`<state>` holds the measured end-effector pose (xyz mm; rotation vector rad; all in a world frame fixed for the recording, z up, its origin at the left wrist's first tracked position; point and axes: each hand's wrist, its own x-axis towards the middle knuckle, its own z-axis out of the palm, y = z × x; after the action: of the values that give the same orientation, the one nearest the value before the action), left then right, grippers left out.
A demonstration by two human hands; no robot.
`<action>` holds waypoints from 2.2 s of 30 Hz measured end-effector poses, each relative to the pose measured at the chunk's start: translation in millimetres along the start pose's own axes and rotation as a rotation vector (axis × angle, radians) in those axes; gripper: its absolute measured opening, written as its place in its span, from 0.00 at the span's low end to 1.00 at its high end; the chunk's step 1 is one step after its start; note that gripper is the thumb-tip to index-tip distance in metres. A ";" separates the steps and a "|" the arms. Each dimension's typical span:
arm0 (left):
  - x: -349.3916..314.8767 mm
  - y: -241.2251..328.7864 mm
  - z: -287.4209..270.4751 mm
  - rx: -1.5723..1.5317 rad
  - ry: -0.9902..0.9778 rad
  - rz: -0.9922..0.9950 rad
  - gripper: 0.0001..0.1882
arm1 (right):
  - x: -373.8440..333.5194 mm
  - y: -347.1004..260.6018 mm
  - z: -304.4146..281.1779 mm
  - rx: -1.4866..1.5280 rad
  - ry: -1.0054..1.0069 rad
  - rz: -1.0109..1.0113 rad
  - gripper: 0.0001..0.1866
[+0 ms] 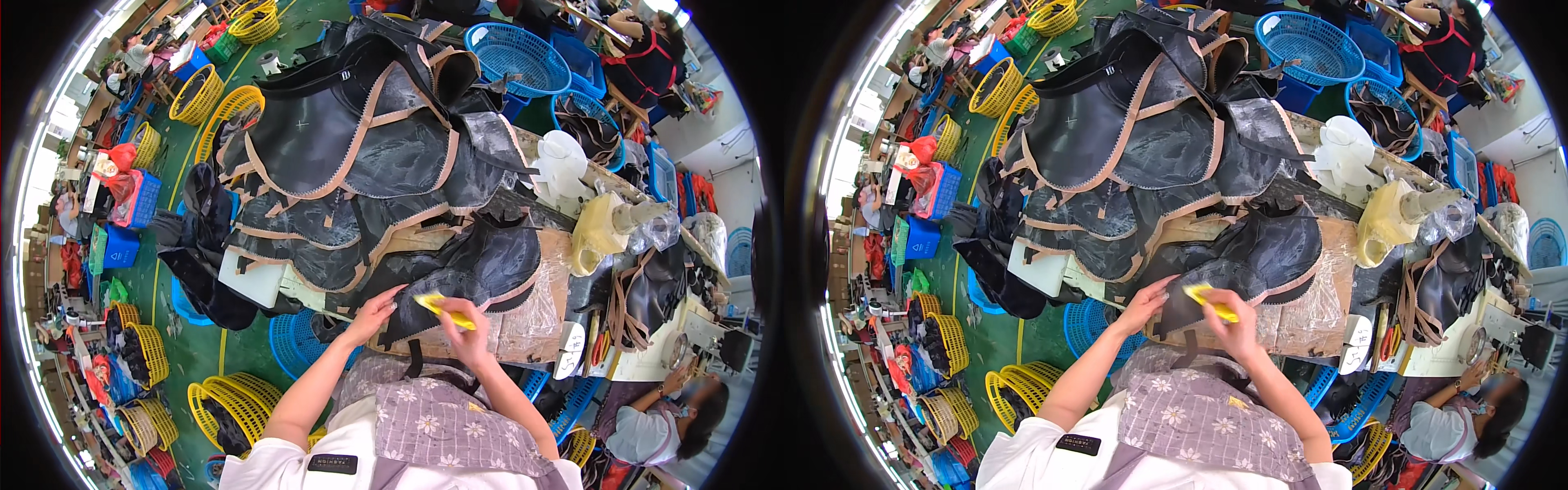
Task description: The person applies adhesive to shoe upper components using an applicator tool and stacks the coated pieces on the table.
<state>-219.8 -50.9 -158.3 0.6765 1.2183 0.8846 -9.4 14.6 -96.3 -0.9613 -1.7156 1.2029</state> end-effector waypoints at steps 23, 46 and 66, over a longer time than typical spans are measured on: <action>9.5 308.9 38.4 -0.316 -0.273 0.776 0.22 | -44.2 6.5 -110.9 0.384 0.605 0.311 0.11; -17.4 597.2 -179.9 0.904 0.360 1.078 0.27 | -63.2 53.6 -113.7 0.292 0.767 0.440 0.09; 14.9 267.5 5.9 1.190 0.788 1.181 0.16 | 61.1 122.0 -251.4 -0.732 0.763 0.296 0.14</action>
<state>-268.0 98.1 59.2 2.3087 2.0797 1.3960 213.6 186.3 -147.4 -1.8651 -1.3828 0.2265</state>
